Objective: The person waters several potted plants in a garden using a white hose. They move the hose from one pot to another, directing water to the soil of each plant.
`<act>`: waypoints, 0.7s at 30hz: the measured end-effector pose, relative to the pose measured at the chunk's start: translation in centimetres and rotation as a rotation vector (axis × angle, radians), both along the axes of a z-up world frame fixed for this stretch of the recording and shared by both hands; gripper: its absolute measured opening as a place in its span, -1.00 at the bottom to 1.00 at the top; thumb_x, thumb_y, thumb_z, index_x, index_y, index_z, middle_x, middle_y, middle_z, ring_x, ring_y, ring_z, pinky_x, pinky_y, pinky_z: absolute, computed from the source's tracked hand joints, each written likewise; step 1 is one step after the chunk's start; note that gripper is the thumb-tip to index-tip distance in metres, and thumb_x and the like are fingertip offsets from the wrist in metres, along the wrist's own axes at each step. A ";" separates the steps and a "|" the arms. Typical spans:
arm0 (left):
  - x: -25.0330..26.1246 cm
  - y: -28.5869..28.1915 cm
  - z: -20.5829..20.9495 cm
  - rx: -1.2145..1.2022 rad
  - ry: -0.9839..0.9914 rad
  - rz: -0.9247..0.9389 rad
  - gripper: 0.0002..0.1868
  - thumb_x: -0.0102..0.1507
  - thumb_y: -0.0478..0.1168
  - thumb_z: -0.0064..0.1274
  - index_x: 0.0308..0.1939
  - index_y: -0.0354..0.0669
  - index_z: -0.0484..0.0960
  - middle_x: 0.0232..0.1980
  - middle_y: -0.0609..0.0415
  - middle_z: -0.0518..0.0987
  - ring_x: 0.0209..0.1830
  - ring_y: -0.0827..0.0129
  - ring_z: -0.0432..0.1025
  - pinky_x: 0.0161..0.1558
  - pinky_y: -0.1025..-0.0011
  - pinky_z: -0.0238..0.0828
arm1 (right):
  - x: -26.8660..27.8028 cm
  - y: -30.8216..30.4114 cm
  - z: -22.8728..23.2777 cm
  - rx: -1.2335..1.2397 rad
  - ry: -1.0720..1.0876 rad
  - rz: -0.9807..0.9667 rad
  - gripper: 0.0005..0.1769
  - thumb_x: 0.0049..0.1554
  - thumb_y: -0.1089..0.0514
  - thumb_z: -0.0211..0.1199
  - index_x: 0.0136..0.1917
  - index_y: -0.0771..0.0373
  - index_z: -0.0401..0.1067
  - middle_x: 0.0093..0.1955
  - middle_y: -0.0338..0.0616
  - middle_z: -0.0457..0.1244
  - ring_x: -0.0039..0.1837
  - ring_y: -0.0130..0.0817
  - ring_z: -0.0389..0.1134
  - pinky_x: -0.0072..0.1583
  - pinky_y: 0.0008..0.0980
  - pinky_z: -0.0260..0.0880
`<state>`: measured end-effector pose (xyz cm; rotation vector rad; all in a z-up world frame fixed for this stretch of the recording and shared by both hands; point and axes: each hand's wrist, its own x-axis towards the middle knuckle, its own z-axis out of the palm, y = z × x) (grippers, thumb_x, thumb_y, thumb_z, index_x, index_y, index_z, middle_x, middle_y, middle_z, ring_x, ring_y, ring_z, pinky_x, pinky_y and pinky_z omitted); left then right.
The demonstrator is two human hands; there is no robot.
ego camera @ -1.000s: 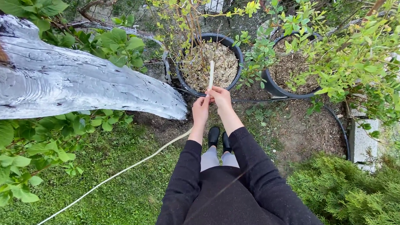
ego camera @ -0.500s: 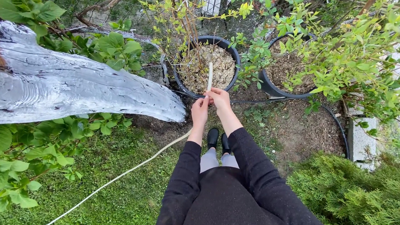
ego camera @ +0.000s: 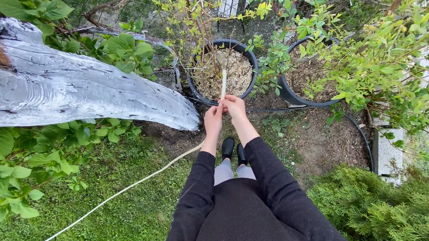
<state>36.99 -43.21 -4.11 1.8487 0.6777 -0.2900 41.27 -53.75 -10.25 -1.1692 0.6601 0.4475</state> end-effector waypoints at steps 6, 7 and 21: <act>-0.2 -0.1 0.3 0.001 -0.010 0.021 -0.57 0.34 0.12 0.02 -0.27 -0.16 0.74 -0.44 0.14 0.65 -0.48 0.51 0.45 -0.37 0.44 0.31 | -0.4 0.0 -0.4 -0.020 0.013 -0.016 -0.68 0.14 0.27 0.32 0.17 0.36 0.56 -0.09 -0.15 0.44 -0.24 -0.52 0.38 -0.23 -0.56 0.35; -0.2 0.0 0.2 0.001 -0.012 0.024 -0.57 0.34 0.12 0.02 -0.27 -0.16 0.74 -0.44 0.14 0.65 -0.48 0.51 0.45 -0.37 0.44 0.31 | -0.3 0.0 -0.5 -0.020 0.012 -0.013 -0.68 0.14 0.27 0.32 0.17 0.36 0.56 -0.09 -0.15 0.44 -0.24 -0.52 0.38 -0.23 -0.56 0.35; -0.9 0.4 0.1 -0.003 -0.001 0.038 -0.62 0.35 0.05 0.02 -0.24 -0.15 0.76 -0.42 0.10 0.66 -0.45 0.47 0.48 -0.34 0.43 0.35 | -1.0 0.6 0.3 0.047 0.026 -0.007 -0.69 0.14 0.28 0.30 0.16 0.40 0.53 -0.12 -0.11 0.44 -0.22 -0.45 0.43 -0.19 -0.49 0.44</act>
